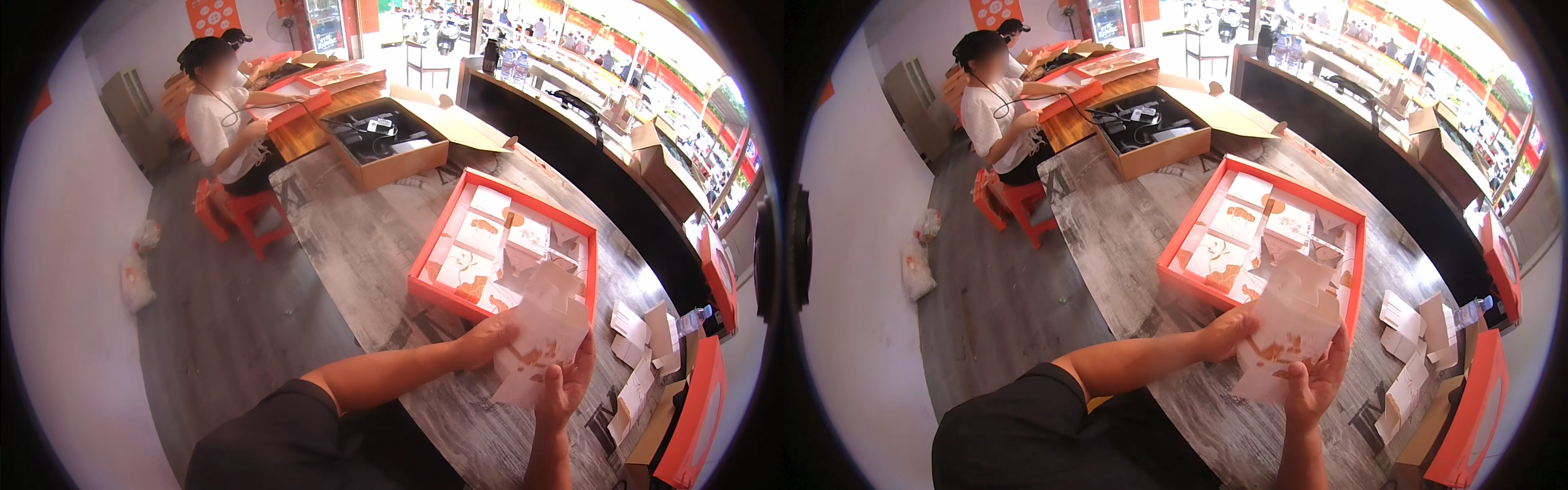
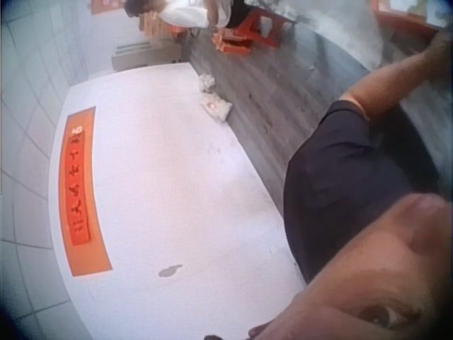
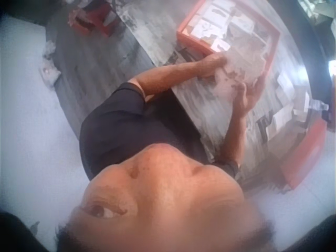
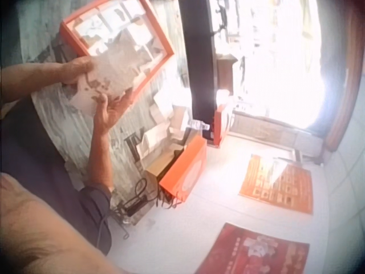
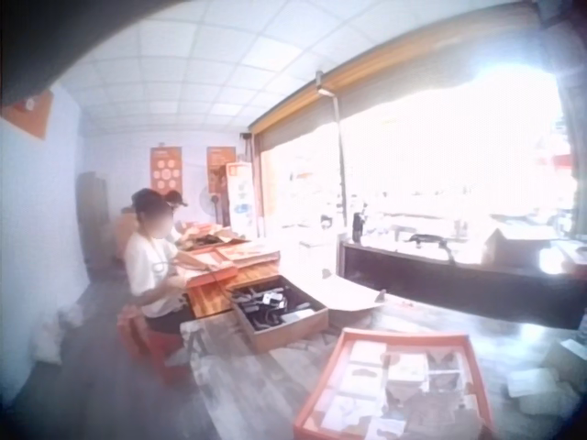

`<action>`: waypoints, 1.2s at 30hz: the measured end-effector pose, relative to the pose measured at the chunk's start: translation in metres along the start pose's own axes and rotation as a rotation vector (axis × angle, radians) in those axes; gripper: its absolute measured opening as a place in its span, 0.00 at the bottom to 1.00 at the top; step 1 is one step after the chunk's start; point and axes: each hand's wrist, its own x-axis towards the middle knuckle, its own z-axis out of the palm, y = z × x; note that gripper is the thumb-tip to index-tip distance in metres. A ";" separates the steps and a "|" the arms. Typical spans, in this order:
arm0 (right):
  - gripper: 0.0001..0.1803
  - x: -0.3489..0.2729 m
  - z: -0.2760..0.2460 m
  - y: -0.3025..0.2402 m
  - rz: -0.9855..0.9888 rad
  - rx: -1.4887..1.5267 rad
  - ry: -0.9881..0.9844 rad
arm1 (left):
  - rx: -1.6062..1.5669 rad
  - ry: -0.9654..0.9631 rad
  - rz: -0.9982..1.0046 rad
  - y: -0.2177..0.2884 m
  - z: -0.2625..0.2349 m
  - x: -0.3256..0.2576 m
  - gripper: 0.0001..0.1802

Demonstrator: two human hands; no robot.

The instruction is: The person folds several cardboard boxes and places them into a larger red box container one by one.

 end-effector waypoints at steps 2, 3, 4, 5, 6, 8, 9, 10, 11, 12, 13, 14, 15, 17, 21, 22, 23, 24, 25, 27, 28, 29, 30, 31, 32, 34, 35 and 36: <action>0.45 -0.004 -0.009 0.002 0.038 -0.047 -0.037 | -0.205 0.090 -0.069 -0.005 -0.006 0.001 0.37; 0.43 -0.005 -0.009 0.003 0.030 -0.015 -0.026 | -0.126 0.092 -0.019 -0.007 -0.009 0.001 0.36; 0.41 -0.006 -0.011 0.003 0.024 0.010 -0.009 | -0.055 0.089 0.027 -0.003 -0.005 0.005 0.35; 0.39 -0.007 -0.012 0.003 0.017 0.033 0.009 | 0.016 0.084 0.072 0.001 -0.001 0.008 0.33; 0.38 -0.007 -0.012 0.005 -0.020 0.042 0.053 | 0.125 0.120 0.079 0.006 0.003 0.009 0.33; 0.35 -0.005 -0.009 0.009 -0.092 0.044 0.144 | 0.329 0.183 0.095 0.019 0.015 0.008 0.32; 0.34 -0.004 -0.008 0.007 -0.052 0.030 0.101 | 0.297 0.191 0.118 0.021 0.017 0.007 0.31; 0.33 -0.001 -0.006 0.006 -0.013 0.019 0.053 | 0.267 0.202 0.146 0.023 0.018 0.006 0.29; 0.32 -0.001 -0.009 0.004 0.030 0.006 0.011 | 0.233 0.213 0.168 0.024 0.019 0.005 0.28; 0.33 -0.001 -0.016 0.005 0.131 -0.010 -0.044 | 0.226 0.177 0.147 0.027 0.017 0.002 0.28; 0.33 -0.001 -0.016 0.003 0.132 0.000 -0.047 | 0.248 0.136 0.183 0.025 0.015 0.003 0.28; 0.33 0.000 -0.013 0.001 0.133 0.009 -0.051 | 0.270 0.096 0.219 0.022 0.012 0.005 0.28; 0.33 0.002 -0.013 0.004 0.083 -0.009 -0.046 | 0.291 0.058 0.257 0.020 0.010 0.006 0.28; 0.33 0.001 -0.015 0.011 0.044 -0.011 -0.041 | 0.262 0.039 0.234 0.019 0.013 0.007 0.27; 0.28 0.002 -0.014 0.008 0.058 0.000 -0.100 | 0.272 0.035 0.163 0.026 0.012 0.003 0.22; 0.27 0.003 -0.011 0.006 0.057 -0.010 -0.127 | 0.276 0.041 0.164 0.026 0.010 0.002 0.20; 0.26 0.003 -0.011 0.007 0.056 -0.030 -0.129 | 0.279 0.047 0.164 0.025 0.008 0.001 0.18; 0.24 0.004 -0.011 0.008 0.056 -0.051 -0.132 | 0.283 0.054 0.165 0.025 0.007 0.000 0.16; 0.23 0.004 -0.011 0.009 0.055 -0.071 -0.136 | 0.301 0.062 0.147 0.026 0.007 -0.001 0.14; 0.20 0.003 -0.012 0.014 0.048 -0.074 -0.111 | 0.339 0.080 0.109 0.027 0.007 -0.003 0.11; 0.19 0.002 -0.013 0.016 0.044 -0.075 -0.099 | 0.391 0.092 0.127 0.026 0.006 -0.002 0.11; 0.18 0.002 -0.013 0.017 0.059 -0.077 -0.101 | 0.443 0.104 0.145 0.022 0.002 -0.001 0.10; 0.17 0.001 -0.014 0.019 0.075 -0.080 -0.103 | 0.495 0.116 0.164 0.019 0.001 0.000 0.10; 0.16 0.001 -0.016 0.020 0.092 -0.085 -0.104 | 0.497 0.125 0.172 0.018 0.002 0.002 0.10; 0.15 0.001 -0.017 0.022 0.083 -0.102 -0.101 | 0.499 0.133 0.180 0.017 0.004 0.003 0.11; 0.13 0.000 -0.019 0.025 0.067 -0.134 -0.097 | 0.519 0.140 0.184 0.016 0.004 0.004 0.11; 0.13 0.000 -0.019 0.025 0.065 -0.128 -0.094 | 0.537 0.138 0.180 0.016 0.002 0.004 0.11; 0.12 0.000 -0.019 0.025 0.064 -0.121 -0.091 | 0.555 0.136 0.175 0.016 0.000 0.005 0.10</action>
